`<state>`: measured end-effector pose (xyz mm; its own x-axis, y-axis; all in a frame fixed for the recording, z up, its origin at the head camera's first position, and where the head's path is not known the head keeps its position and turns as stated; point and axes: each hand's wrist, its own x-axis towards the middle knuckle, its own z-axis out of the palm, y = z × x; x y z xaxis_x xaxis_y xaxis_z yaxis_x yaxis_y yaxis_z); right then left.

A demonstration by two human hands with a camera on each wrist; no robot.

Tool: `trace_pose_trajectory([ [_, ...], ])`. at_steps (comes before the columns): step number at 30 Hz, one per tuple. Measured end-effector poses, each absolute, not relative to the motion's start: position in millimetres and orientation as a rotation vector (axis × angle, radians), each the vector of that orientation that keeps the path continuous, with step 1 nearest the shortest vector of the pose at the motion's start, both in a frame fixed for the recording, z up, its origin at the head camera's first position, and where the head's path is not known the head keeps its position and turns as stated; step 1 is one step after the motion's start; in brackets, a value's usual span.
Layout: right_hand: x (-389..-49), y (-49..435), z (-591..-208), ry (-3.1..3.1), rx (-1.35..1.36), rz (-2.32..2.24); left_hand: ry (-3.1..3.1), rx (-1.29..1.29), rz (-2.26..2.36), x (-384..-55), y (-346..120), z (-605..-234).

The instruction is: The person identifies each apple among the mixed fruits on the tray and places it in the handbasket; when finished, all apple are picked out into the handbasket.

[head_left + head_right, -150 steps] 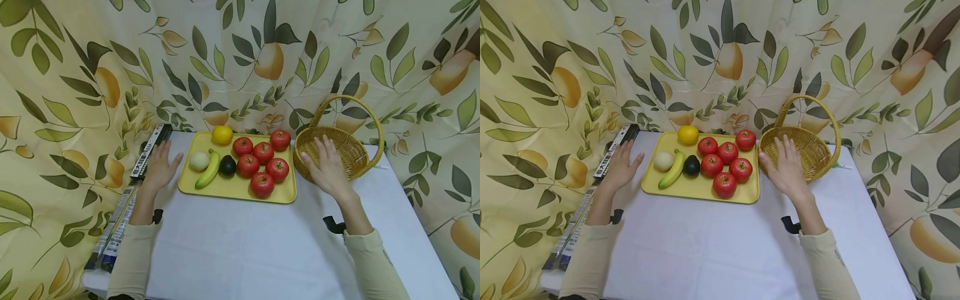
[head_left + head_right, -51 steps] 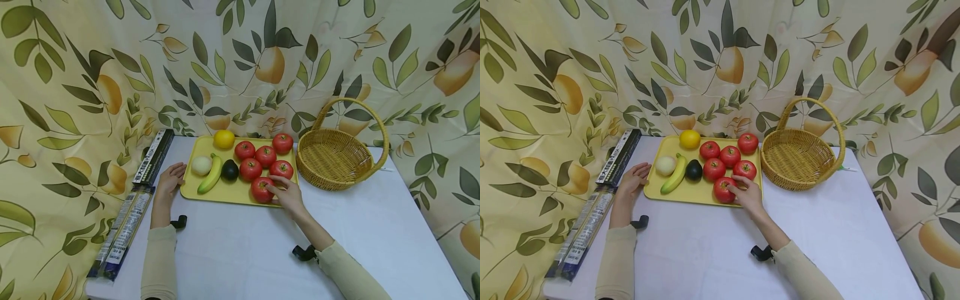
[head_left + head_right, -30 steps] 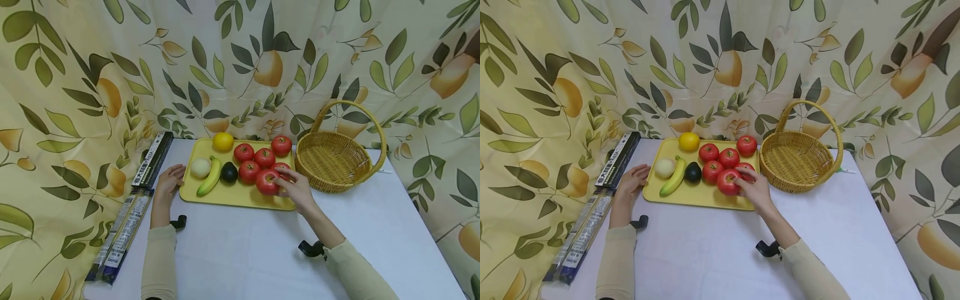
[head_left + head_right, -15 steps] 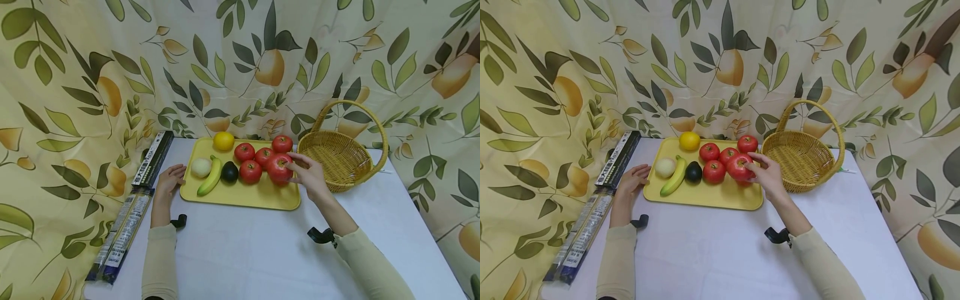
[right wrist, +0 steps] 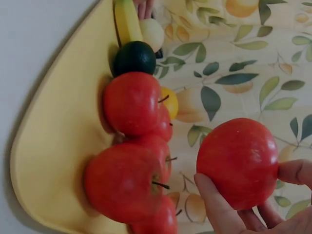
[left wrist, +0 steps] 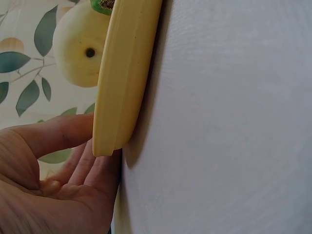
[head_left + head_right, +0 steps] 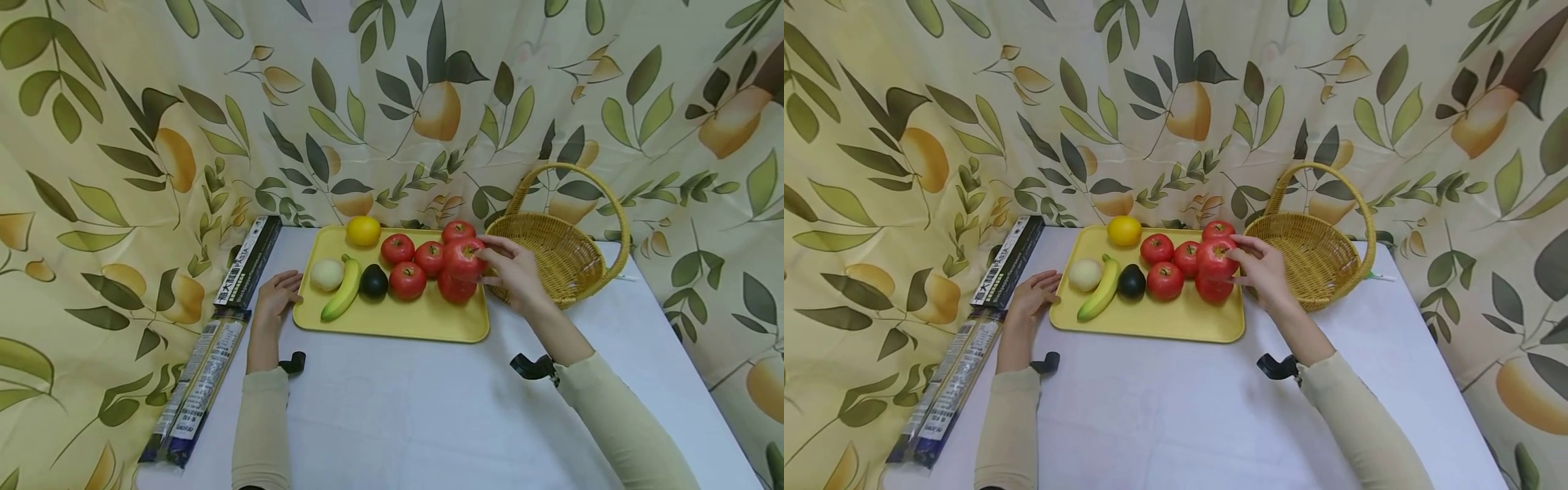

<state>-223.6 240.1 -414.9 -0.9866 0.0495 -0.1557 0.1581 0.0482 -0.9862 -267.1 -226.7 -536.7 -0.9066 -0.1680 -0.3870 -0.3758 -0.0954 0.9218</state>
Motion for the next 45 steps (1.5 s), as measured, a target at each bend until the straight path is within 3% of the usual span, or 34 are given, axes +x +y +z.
trace_pose_trajectory([
  [19, -246, 264, -395, 2.145, 0.313, -2.161, 2.002, -0.611, 2.107, -264, -227, -538],
  [45, -290, 293, -403, 2.16, 0.556, -2.136, 1.973, -0.622, 2.123, -266, -228, -539],
])
